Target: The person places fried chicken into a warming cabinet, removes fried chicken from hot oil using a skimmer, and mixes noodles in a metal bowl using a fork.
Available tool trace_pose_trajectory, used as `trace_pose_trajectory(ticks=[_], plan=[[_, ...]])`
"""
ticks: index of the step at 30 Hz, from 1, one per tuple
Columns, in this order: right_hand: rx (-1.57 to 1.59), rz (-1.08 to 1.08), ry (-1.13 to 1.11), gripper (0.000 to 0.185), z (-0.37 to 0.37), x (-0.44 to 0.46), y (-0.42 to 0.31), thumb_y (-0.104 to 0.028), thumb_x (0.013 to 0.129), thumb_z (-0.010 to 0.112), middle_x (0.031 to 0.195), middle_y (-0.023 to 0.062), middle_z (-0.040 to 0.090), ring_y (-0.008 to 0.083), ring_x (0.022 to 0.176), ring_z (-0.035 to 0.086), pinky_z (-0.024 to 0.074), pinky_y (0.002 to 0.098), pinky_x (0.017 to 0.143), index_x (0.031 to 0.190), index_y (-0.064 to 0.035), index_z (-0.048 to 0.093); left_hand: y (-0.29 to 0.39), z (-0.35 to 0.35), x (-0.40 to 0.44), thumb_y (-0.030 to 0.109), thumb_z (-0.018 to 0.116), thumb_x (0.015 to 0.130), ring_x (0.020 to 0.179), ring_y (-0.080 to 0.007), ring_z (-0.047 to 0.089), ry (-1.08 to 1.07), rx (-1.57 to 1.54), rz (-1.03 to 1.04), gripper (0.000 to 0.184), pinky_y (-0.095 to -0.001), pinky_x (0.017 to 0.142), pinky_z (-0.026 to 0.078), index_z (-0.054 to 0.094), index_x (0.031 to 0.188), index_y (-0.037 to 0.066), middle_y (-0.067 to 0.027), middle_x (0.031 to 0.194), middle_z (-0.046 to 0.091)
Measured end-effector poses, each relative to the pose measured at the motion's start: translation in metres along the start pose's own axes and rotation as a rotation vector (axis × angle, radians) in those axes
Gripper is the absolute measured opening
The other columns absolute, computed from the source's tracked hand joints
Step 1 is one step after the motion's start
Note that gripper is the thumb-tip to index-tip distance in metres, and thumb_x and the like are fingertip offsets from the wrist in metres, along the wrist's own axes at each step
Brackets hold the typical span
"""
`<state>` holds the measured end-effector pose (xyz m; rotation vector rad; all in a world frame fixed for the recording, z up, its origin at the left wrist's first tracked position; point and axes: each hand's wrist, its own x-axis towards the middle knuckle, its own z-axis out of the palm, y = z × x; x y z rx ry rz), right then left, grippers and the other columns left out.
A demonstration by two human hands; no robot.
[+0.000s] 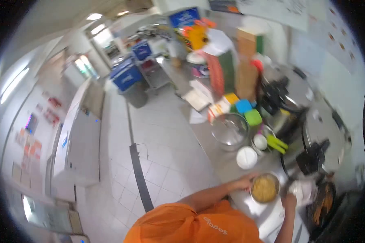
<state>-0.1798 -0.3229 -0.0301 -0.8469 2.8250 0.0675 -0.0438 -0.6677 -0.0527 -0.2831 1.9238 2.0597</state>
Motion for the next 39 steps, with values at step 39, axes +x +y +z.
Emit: trace_pose_trajectory(ticks=[39], plan=[[-0.067, 0.141, -0.042, 0.019, -0.147, -0.030, -0.102, -0.020, 0.087, 0.061, 0.090, 0.0157, 0.074, 0.0288, 0.085, 0.074, 0.0587, 0.0424, 0.070, 0.084, -0.0083, 0.076, 0.040, 0.012, -0.005, 0.005, 0.055, 0.101, 0.055, -0.0156, 0.063, 0.057, 0.072, -0.249, 0.056, -0.0312, 0.050, 0.056, 0.037, 0.153, 0.015, -0.0101, 0.074, 0.065]])
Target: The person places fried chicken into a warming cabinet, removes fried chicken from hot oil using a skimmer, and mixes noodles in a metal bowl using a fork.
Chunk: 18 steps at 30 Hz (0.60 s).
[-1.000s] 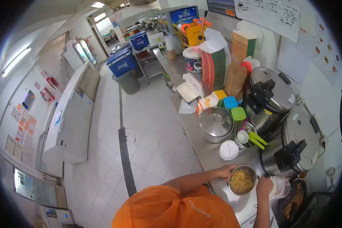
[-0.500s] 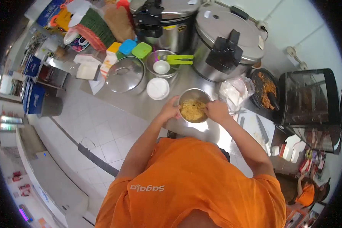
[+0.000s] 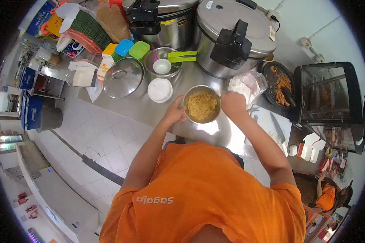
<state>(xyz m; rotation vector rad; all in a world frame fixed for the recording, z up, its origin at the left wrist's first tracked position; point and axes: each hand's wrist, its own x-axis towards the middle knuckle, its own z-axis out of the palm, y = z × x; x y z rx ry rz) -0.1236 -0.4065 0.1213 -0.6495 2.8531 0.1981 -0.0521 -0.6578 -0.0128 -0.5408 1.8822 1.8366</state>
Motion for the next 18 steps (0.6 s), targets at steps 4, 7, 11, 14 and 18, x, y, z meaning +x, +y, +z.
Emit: trace_pose_trajectory(ticks=[4, 7, 11, 14, 18], plan=[[0.188, -0.016, -0.013, 0.028, 0.083, 0.049, 0.016, -0.030, 0.085, 0.063, 0.088, 0.0203, 0.073, 0.0357, 0.078, 0.072, 0.0576, 0.0435, 0.072, 0.079, -0.0047, 0.073, 0.003, 0.002, 0.000, 0.005, 0.055, 0.101, 0.057, -0.0157, 0.064, -0.009, -0.026, 0.002, 0.056, -0.0313, 0.052, 0.057, 0.036, 0.153, 0.015, -0.0105, 0.075, 0.065], [0.434, -0.082, -0.059, 0.036, 0.137, 0.058, 0.018, -0.039, 0.085, 0.065, 0.082, 0.0195, 0.071, 0.0356, 0.077, 0.070, 0.0552, 0.0427, 0.072, 0.080, -0.0047, 0.074, 0.019, 0.017, -0.009, 0.005, 0.054, 0.101, 0.059, -0.0162, 0.066, -0.013, -0.020, 0.027, 0.056, -0.0313, 0.053, 0.058, 0.036, 0.153, 0.015, -0.0114, 0.078, 0.066], [0.859, -0.011, -0.120, 0.033, 0.142, 0.039, 0.022, -0.036, 0.085, 0.066, 0.072, 0.0157, 0.069, 0.0303, 0.069, 0.067, 0.0520, 0.0404, 0.066, 0.079, -0.0050, 0.074, 0.023, 0.023, -0.016, 0.005, 0.053, 0.101, 0.061, -0.0171, 0.067, 0.012, 0.018, 0.040, 0.056, -0.0318, 0.054, 0.058, 0.036, 0.153, 0.015, -0.0122, 0.079, 0.067], [0.950, -0.003, -0.097, 0.025, 0.137, 0.031, 0.034, -0.030, 0.080, 0.069, 0.071, 0.0145, 0.069, 0.0273, 0.068, 0.068, 0.0526, 0.0395, 0.066, 0.080, -0.0055, 0.075, 0.017, 0.012, -0.016, 0.005, 0.053, 0.102, 0.061, -0.0173, 0.067, 0.022, -0.042, 0.004, 0.056, -0.0314, 0.055, 0.058, 0.035, 0.153, 0.016, -0.0121, 0.077, 0.067], [0.875, -0.031, -0.037, 0.024, 0.116, 0.024, 0.045, -0.029, 0.080, 0.068, 0.069, 0.0146, 0.068, 0.0274, 0.064, 0.067, 0.0514, 0.0409, 0.062, 0.079, -0.0062, 0.075, -0.003, -0.003, -0.005, 0.005, 0.053, 0.102, 0.059, -0.0165, 0.066, -0.013, -0.168, -0.030, 0.057, -0.0297, 0.054, 0.056, 0.033, 0.154, 0.017, -0.0120, 0.076, 0.067]])
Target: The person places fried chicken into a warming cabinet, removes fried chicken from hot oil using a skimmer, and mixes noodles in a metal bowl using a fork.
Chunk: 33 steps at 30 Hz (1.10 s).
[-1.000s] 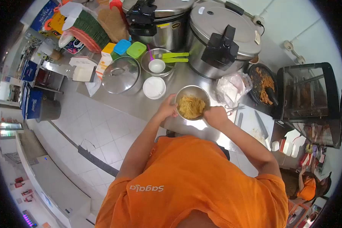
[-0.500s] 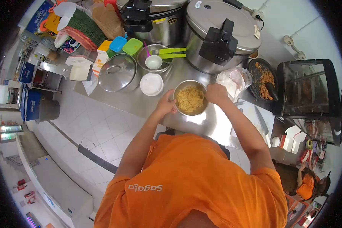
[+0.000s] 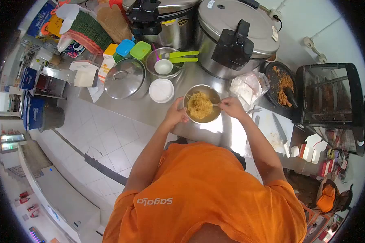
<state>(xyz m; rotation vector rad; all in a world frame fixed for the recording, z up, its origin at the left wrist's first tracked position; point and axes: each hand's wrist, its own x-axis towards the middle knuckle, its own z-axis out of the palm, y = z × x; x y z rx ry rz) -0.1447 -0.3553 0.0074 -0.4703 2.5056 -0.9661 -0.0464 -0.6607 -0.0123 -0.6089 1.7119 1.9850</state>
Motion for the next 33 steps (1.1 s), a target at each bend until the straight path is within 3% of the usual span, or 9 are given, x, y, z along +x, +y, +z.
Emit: trace_pose_trajectory(ticks=[4, 8, 11, 14, 17, 20, 23, 26, 33], plan=[[-0.349, -0.138, 0.145, 0.020, -0.033, -0.013, -0.049, -0.025, 0.082, 0.066, 0.071, 0.0151, 0.068, 0.0288, 0.068, 0.070, 0.0535, 0.0427, 0.062, 0.077, -0.0081, 0.076, -0.009, -0.004, 0.005, 0.006, 0.053, 0.102, 0.057, -0.0156, 0.063, 0.001, -0.024, 0.021, 0.057, -0.0290, 0.053, 0.055, 0.033, 0.154, 0.017, -0.0114, 0.075, 0.066], [-0.876, -0.172, 0.077, 0.016, -0.033, -0.026, -0.125, -0.020, 0.081, 0.065, 0.085, 0.0125, 0.072, 0.0285, 0.079, 0.073, 0.0585, 0.0415, 0.069, 0.081, -0.0093, 0.078, -0.015, -0.004, 0.008, 0.007, 0.054, 0.102, 0.057, -0.0153, 0.063, 0.014, 0.020, 0.023, 0.057, -0.0295, 0.052, 0.054, 0.033, 0.154, 0.017, -0.0104, 0.073, 0.065], [-0.921, -0.205, 0.067, 0.016, -0.034, -0.025, -0.155, -0.018, 0.082, 0.064, 0.088, 0.0123, 0.072, 0.0292, 0.082, 0.073, 0.0593, 0.0410, 0.071, 0.080, -0.0084, 0.077, -0.005, -0.003, 0.004, 0.008, 0.054, 0.102, 0.058, -0.0151, 0.063, 0.012, 0.080, 0.027, 0.057, -0.0298, 0.052, 0.054, 0.033, 0.154, 0.017, -0.0099, 0.073, 0.064], [-0.930, -0.274, 0.127, 0.016, -0.021, 0.008, -0.119, -0.018, 0.082, 0.063, 0.090, 0.0124, 0.073, 0.0286, 0.085, 0.074, 0.0594, 0.0410, 0.071, 0.080, -0.0094, 0.077, 0.002, -0.003, 0.004, 0.007, 0.054, 0.102, 0.059, -0.0151, 0.064, 0.003, 0.106, 0.025, 0.057, -0.0303, 0.052, 0.055, 0.033, 0.154, 0.016, -0.0097, 0.074, 0.064], [-0.889, -0.247, 0.132, 0.015, -0.010, 0.032, -0.072, -0.018, 0.079, 0.064, 0.087, 0.0129, 0.073, 0.0294, 0.080, 0.073, 0.0582, 0.0433, 0.067, 0.072, -0.0083, 0.073, 0.007, -0.001, -0.001, 0.006, 0.054, 0.101, 0.059, -0.0158, 0.065, 0.001, 0.128, 0.055, 0.056, -0.0313, 0.053, 0.057, 0.035, 0.153, 0.015, -0.0105, 0.075, 0.065], [-0.689, -0.079, 0.015, 0.020, -0.008, 0.040, -0.031, -0.024, 0.080, 0.066, 0.084, 0.0113, 0.074, 0.0300, 0.078, 0.073, 0.0573, 0.0421, 0.071, 0.073, -0.0076, 0.075, 0.007, 0.002, 0.002, 0.006, 0.055, 0.100, 0.059, -0.0169, 0.067, -0.011, 0.131, 0.095, 0.055, -0.0324, 0.054, 0.060, 0.036, 0.152, 0.014, -0.0129, 0.079, 0.067], [-0.353, -0.259, -0.163, 0.026, 0.007, 0.039, -0.002, -0.029, 0.080, 0.068, 0.077, 0.0117, 0.072, 0.0286, 0.073, 0.070, 0.0541, 0.0393, 0.070, 0.074, -0.0053, 0.076, 0.018, 0.018, -0.004, 0.007, 0.053, 0.102, 0.062, -0.0175, 0.067, 0.000, 0.196, 0.081, 0.056, -0.0330, 0.057, 0.061, 0.033, 0.153, 0.017, -0.0135, 0.084, 0.067], [0.013, -0.050, -0.277, 0.027, 0.019, 0.042, 0.007, -0.029, 0.080, 0.069, 0.074, 0.0115, 0.071, 0.0234, 0.069, 0.066, 0.0500, 0.0352, 0.067, 0.073, -0.0032, 0.075, 0.020, 0.019, -0.001, 0.008, 0.052, 0.103, 0.063, -0.0179, 0.067, 0.003, 0.231, 0.057, 0.056, -0.0327, 0.058, 0.060, 0.031, 0.154, 0.019, -0.0140, 0.086, 0.067], [0.251, 0.102, -0.160, 0.025, -0.007, 0.009, -0.006, -0.023, 0.084, 0.069, 0.070, 0.0072, 0.070, 0.0135, 0.067, 0.061, 0.0465, 0.0306, 0.066, 0.072, -0.0021, 0.074, 0.004, -0.002, 0.003, 0.012, 0.055, 0.103, 0.063, -0.0187, 0.067, -0.034, 0.075, -0.017, 0.059, -0.0324, 0.057, 0.058, 0.029, 0.155, 0.021, -0.0133, 0.081, 0.068]])
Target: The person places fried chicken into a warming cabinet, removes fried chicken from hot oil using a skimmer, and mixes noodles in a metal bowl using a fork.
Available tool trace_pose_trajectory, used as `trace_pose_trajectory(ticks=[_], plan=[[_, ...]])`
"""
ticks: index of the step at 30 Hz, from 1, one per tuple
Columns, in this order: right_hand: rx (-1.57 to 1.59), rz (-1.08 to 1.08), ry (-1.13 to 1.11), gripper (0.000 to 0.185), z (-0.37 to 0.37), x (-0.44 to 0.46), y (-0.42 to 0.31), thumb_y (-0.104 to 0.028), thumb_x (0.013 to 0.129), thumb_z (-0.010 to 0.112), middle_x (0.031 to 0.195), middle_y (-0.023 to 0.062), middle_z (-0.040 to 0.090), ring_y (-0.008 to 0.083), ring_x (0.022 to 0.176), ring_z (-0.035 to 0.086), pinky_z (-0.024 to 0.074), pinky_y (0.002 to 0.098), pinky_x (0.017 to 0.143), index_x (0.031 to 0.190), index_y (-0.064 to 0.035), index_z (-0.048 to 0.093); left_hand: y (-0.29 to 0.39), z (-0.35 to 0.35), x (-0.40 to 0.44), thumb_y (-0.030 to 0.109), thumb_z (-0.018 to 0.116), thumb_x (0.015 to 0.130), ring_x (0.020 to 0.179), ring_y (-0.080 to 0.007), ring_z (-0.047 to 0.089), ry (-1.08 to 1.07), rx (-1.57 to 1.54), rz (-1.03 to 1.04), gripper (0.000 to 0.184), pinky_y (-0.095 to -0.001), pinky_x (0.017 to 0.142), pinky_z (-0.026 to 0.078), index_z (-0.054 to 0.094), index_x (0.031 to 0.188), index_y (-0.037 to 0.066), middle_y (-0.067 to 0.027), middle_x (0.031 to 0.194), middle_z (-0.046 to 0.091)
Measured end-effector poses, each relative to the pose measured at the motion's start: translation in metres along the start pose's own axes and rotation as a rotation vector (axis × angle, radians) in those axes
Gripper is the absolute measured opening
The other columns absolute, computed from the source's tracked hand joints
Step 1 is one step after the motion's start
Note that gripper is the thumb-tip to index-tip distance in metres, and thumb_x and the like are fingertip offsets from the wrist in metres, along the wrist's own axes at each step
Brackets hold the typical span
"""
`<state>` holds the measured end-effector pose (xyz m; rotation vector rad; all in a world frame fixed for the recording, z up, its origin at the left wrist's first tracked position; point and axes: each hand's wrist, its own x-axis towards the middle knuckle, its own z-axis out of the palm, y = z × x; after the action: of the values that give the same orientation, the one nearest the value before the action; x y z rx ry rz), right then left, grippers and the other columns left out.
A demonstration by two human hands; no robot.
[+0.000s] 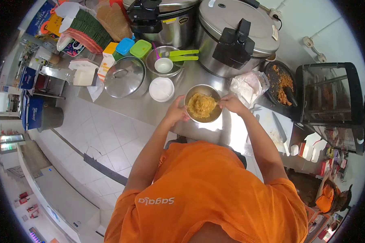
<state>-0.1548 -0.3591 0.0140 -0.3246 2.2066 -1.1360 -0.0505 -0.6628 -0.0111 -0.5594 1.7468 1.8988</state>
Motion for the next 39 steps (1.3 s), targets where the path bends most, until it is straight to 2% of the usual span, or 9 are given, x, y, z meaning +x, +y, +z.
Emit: trace_pose_trajectory(ticks=[5, 8, 11, 14, 22, 28, 33, 36, 39], plan=[[-0.140, -0.009, 0.112, 0.025, -0.006, 0.000, 0.001, -0.026, 0.085, 0.070, 0.072, 0.0082, 0.072, 0.0184, 0.065, 0.065, 0.0491, 0.0328, 0.063, 0.077, -0.0027, 0.077, -0.007, -0.005, -0.005, 0.009, 0.053, 0.103, 0.062, -0.0167, 0.066, 0.017, -0.079, -0.022, 0.053, -0.0311, 0.057, 0.058, 0.036, 0.151, 0.020, -0.0102, 0.080, 0.066], [-0.750, -0.154, 0.414, 0.022, 0.007, -0.015, -0.055, -0.023, 0.085, 0.066, 0.077, 0.0120, 0.074, 0.0263, 0.069, 0.071, 0.0532, 0.0376, 0.063, 0.078, -0.0063, 0.078, -0.009, -0.004, -0.004, 0.010, 0.054, 0.103, 0.061, -0.0169, 0.066, 0.012, -0.088, -0.016, 0.052, -0.0310, 0.056, 0.057, 0.036, 0.151, 0.021, -0.0102, 0.080, 0.066], [-1.141, -0.134, 0.233, 0.019, 0.041, -0.027, -0.094, -0.019, 0.083, 0.062, 0.080, 0.0148, 0.074, 0.0313, 0.076, 0.073, 0.0560, 0.0428, 0.065, 0.077, -0.0103, 0.077, -0.014, -0.005, 0.005, 0.013, 0.055, 0.103, 0.062, -0.0177, 0.066, -0.009, -0.075, 0.004, 0.057, -0.0313, 0.057, 0.057, 0.030, 0.154, 0.020, -0.0113, 0.078, 0.067], [-1.212, -0.189, -0.049, 0.015, 0.042, -0.050, -0.129, -0.020, 0.081, 0.068, 0.087, 0.0176, 0.074, 0.0295, 0.080, 0.074, 0.0583, 0.0427, 0.068, 0.085, -0.0078, 0.077, -0.006, -0.004, 0.002, 0.014, 0.055, 0.104, 0.062, -0.0182, 0.066, 0.002, -0.038, 0.006, 0.059, -0.0315, 0.057, 0.056, 0.027, 0.156, 0.018, -0.0119, 0.077, 0.067], [-1.080, -0.088, 0.274, 0.019, 0.010, 0.020, -0.073, -0.023, 0.083, 0.066, 0.088, 0.0168, 0.073, 0.0349, 0.083, 0.073, 0.0590, 0.0449, 0.071, 0.082, -0.0078, 0.077, 0.004, -0.007, -0.003, 0.008, 0.055, 0.101, 0.060, -0.0165, 0.066, -0.007, 0.025, 0.027, 0.054, -0.0311, 0.054, 0.057, 0.037, 0.151, 0.019, -0.0106, 0.077, 0.066], [-0.614, -0.469, 0.067, 0.020, 0.019, 0.069, -0.007, -0.027, 0.082, 0.063, 0.080, 0.0121, 0.071, 0.0389, 0.078, 0.070, 0.0567, 0.0471, 0.072, 0.079, -0.0105, 0.075, 0.008, -0.007, 0.013, 0.008, 0.055, 0.101, 0.061, -0.0163, 0.067, -0.034, 0.116, 0.036, 0.052, -0.0317, 0.055, 0.059, 0.039, 0.150, 0.018, -0.0107, 0.080, 0.067], [-1.147, -0.313, -0.009, 0.019, 0.025, -0.037, -0.080, -0.026, 0.081, 0.064, 0.074, 0.0132, 0.069, 0.0348, 0.069, 0.069, 0.0552, 0.0484, 0.063, 0.075, -0.0093, 0.072, 0.001, -0.010, 0.018, 0.008, 0.056, 0.101, 0.058, -0.0166, 0.066, 0.002, 0.081, 0.002, 0.050, -0.0320, 0.053, 0.059, 0.042, 0.148, 0.018, -0.0107, 0.079, 0.067], [-1.193, -0.367, -0.101, 0.015, 0.043, -0.082, -0.062, -0.018, 0.083, 0.060, 0.078, 0.0123, 0.071, 0.0306, 0.070, 0.071, 0.0559, 0.0458, 0.060, 0.078, -0.0066, 0.067, -0.017, -0.015, 0.034, 0.007, 0.055, 0.101, 0.058, -0.0164, 0.066, 0.000, 0.084, 0.029, 0.050, -0.0319, 0.052, 0.058, 0.042, 0.148, 0.018, -0.0108, 0.078, 0.066], [-1.090, -0.246, 0.072, 0.018, 0.063, -0.083, -0.041, -0.018, 0.084, 0.060, 0.081, 0.0137, 0.071, 0.0331, 0.071, 0.072, 0.0569, 0.0458, 0.062, 0.075, -0.0046, 0.068, -0.002, -0.009, 0.022, 0.006, 0.055, 0.101, 0.057, -0.0160, 0.065, -0.001, 0.099, 0.028, 0.050, -0.0318, 0.052, 0.058, 0.043, 0.147, 0.017, -0.0107, 0.076, 0.066]])
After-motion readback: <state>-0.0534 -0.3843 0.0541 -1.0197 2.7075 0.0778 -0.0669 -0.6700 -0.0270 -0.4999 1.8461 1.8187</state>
